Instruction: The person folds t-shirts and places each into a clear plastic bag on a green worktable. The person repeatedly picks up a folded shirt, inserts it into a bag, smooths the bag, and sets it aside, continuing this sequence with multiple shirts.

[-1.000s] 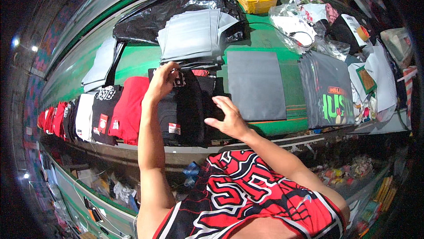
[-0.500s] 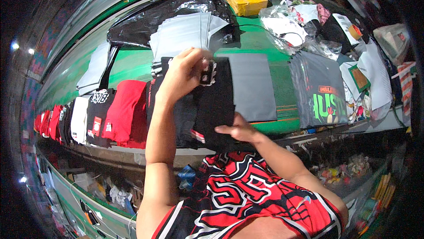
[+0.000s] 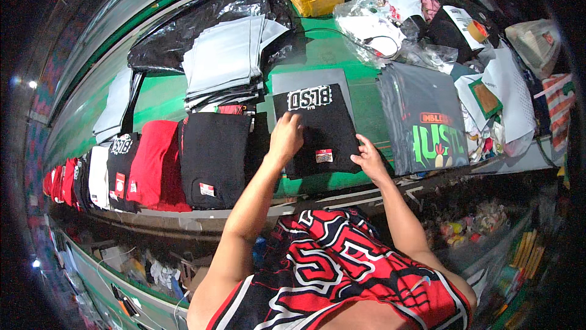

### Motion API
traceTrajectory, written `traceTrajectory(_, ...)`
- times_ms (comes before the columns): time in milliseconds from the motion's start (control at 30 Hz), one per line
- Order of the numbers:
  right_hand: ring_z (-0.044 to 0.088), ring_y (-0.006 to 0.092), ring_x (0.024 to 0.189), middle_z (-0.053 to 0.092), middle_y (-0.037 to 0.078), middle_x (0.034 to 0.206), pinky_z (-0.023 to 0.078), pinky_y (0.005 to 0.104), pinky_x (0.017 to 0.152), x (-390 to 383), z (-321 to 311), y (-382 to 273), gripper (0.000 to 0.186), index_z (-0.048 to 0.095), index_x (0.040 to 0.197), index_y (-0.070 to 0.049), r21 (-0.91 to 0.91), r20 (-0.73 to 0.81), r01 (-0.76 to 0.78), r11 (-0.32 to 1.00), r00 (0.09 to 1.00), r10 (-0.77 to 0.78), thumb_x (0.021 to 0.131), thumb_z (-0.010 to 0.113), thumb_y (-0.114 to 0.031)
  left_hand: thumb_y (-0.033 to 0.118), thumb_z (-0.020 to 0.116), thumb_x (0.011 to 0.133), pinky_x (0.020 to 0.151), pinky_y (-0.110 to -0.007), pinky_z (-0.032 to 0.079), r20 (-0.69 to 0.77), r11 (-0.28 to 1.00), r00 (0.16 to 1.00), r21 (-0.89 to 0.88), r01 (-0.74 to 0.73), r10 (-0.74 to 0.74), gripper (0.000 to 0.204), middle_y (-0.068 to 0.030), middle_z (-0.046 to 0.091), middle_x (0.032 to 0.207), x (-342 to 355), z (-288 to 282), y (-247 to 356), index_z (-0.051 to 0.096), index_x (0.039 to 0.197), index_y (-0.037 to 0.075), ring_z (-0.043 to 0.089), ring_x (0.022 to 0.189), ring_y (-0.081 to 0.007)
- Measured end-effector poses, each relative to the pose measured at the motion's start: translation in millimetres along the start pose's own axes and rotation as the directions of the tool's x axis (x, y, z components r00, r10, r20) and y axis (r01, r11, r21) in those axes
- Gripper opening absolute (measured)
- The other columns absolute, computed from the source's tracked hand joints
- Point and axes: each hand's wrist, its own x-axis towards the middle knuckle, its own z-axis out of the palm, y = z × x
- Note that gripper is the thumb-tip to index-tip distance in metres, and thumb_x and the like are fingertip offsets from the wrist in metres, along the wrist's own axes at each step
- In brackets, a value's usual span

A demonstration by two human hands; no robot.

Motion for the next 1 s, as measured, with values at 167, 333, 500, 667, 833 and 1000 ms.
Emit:
traceTrajectory(167,0.062,0.0255,0.119,0.066,0.013,0.129,0.047,0.0363,0.103,3.6,10.4,0.3,0.057,0.062,0.137,-0.007,-0.394,-0.009,0.276,0.877,0.953,-0.304,0.082,0.071,0.002,0.003,0.072,0.082,0.094,-0.051,0.052,0.028,0.951,0.951,0.045,0.307,-0.308,0.055,-0.0297,0.052,0.122,-75.0,14.7,-6.2,0.05,0.132,-0.006,0.06,0.109,-0.0474)
traceTrajectory(333,0.06,0.0291,0.125,0.066,0.017,0.133,0.044,0.0362,0.108,13.2,9.4,-8.1,0.049,0.069,0.125,-0.003,-0.362,-0.016,0.103,0.927,0.993,-0.117,0.077,0.064,0.003,0.001,0.072,0.085,0.093,-0.051,0.053,0.047,0.862,0.883,-0.201,0.466,-0.466,0.056,-0.031,0.052,0.125,-98.1,9.9,8.2,0.049,0.135,0.0,0.061,0.109,-0.049)
traceTrajectory(500,0.057,0.0197,0.123,0.067,0.009,0.127,0.04,0.0323,0.109,19.2,5.3,-11.9,0.047,0.07,0.121,-0.003,-0.001,0.064,0.087,0.996,0.994,-0.086,0.075,0.064,0.001,0.009,0.078,0.085,0.077,-0.037,0.05,0.217,0.647,0.792,-0.474,0.597,-0.571,0.044,-0.0115,0.062,0.083,-99.7,9.7,11.9,0.061,0.126,0.005,0.062,0.081,-0.0216)
traceTrajectory(667,0.055,0.0255,0.13,0.061,0.014,0.137,0.04,0.0341,0.111,10.8,11.0,-30.2,0.051,0.065,0.132,-0.002,0.078,0.175,-0.085,0.993,0.982,0.07,0.081,0.065,-0.001,0.012,0.076,0.085,0.077,-0.037,0.052,0.231,0.649,0.824,-0.521,0.554,-0.518,0.033,-0.0149,0.068,0.091,-89.9,12.9,16.6,0.067,0.115,0.002,0.065,0.083,-0.0233)
traceTrajectory(833,0.043,0.045,0.144,0.043,0.036,0.152,0.035,0.0434,0.12,-3.4,40.1,-80.0,0.093,0.048,0.149,0.002,-0.656,0.173,0.098,0.748,0.985,0.023,0.074,0.082,-0.04,0.012,0.075,0.087,0.077,-0.036,0.055,0.302,0.772,0.849,-0.362,0.522,-0.433,0.028,-0.0152,0.073,0.094,-61.1,4.3,35.6,0.069,0.111,-0.001,0.069,0.085,-0.0216)
traceTrajectory(1000,0.057,0.0546,0.123,0.039,0.039,0.148,0.052,0.0537,0.103,-22.5,91.1,-106.7,0.103,0.038,0.148,0.011,-0.831,0.192,0.157,0.533,0.981,0.011,0.074,0.085,-0.043,0.016,0.073,0.089,0.072,-0.039,0.057,0.269,0.801,0.898,-0.413,0.433,-0.347,0.026,-0.0195,0.075,0.086,-35.1,6.7,64.9,0.072,0.108,-0.002,0.074,0.079,-0.0257)
